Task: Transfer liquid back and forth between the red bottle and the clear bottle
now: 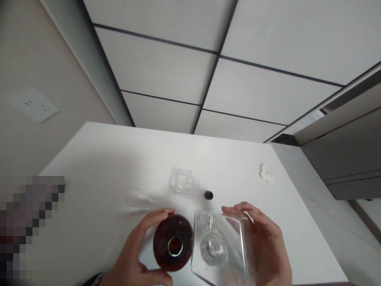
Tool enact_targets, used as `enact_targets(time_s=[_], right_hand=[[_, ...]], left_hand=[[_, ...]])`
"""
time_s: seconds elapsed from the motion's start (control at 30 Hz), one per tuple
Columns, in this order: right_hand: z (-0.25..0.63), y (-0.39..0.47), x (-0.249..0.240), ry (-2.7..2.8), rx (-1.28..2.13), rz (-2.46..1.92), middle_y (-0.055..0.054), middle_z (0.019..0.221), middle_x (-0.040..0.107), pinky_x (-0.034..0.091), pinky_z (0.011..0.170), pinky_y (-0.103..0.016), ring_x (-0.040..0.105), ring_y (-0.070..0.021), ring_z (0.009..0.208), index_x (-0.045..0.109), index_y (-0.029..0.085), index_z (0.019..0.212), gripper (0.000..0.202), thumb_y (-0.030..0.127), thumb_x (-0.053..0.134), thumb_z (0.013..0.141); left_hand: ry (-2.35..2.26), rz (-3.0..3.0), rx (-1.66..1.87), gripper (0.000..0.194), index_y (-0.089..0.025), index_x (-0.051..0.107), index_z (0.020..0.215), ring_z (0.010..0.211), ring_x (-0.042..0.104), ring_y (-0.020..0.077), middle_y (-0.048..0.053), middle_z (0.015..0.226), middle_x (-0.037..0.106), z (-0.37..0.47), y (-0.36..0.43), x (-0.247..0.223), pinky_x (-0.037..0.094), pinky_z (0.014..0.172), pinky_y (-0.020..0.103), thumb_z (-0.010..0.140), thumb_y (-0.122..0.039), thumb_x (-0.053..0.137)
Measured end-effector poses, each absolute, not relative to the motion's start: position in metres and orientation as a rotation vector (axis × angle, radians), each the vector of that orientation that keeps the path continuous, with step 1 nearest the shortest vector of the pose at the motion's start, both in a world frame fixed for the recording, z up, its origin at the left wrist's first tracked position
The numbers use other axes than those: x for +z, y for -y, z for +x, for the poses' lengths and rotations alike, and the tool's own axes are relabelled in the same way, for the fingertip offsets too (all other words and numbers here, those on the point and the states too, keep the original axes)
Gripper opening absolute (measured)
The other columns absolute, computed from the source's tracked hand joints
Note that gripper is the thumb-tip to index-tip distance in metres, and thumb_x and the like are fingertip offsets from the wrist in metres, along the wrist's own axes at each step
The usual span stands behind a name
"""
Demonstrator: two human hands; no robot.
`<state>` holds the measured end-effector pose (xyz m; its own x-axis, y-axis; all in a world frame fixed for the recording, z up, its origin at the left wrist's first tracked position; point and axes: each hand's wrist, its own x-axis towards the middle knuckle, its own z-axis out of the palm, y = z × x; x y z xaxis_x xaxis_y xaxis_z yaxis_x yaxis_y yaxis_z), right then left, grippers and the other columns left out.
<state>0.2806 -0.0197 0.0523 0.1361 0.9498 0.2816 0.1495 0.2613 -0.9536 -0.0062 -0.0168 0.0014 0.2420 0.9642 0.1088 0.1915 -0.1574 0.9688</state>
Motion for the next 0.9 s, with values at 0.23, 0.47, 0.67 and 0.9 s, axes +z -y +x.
enact_targets(time_s=[0.23,0.47,0.67,0.9], right_hand=[[0.258,0.059,-0.013,0.886,1.062,-1.046,-0.018,0.141,0.069,0.055,0.111,-0.065,0.060,-0.0442,0.139,0.046,0.031,0.161,0.102,0.078,0.081,0.078],[0.234,0.057,-0.016,0.741,1.064,-0.921,-0.015,0.160,0.055,0.048,0.119,-0.063,0.054,-0.0384,0.147,0.042,0.036,0.162,0.089,0.075,0.073,0.089],[0.235,0.027,0.000,0.834,1.066,-0.823,-0.013,0.159,0.057,0.050,0.118,-0.059,0.058,-0.0371,0.144,0.058,0.034,0.148,0.075,0.063,0.086,0.085],[0.241,0.000,0.015,1.035,1.119,-0.786,-0.014,0.152,0.063,0.045,0.121,-0.063,0.063,-0.0385,0.138,0.064,0.032,0.148,0.077,0.058,0.092,0.081]], left_hand=[[-1.016,1.505,0.993,0.110,-0.038,0.047,0.157,0.146,0.058,0.0393,0.011,0.159,0.060,0.003,0.004,-0.003,0.048,0.123,0.056,0.064,-0.052,0.102],[-1.061,1.544,1.010,0.092,-0.024,0.056,0.149,0.143,0.059,0.0414,0.016,0.151,0.065,0.010,-0.008,-0.008,0.039,0.126,0.063,0.069,-0.038,0.099],[-1.048,1.565,1.063,0.089,-0.019,0.057,0.146,0.134,0.064,0.0398,0.017,0.142,0.070,0.011,-0.015,-0.014,0.043,0.122,0.059,0.068,-0.036,0.097],[-0.991,1.567,1.094,0.087,-0.020,0.055,0.146,0.133,0.064,0.0381,0.016,0.144,0.068,0.011,-0.017,-0.018,0.045,0.119,0.057,0.070,-0.035,0.095]])
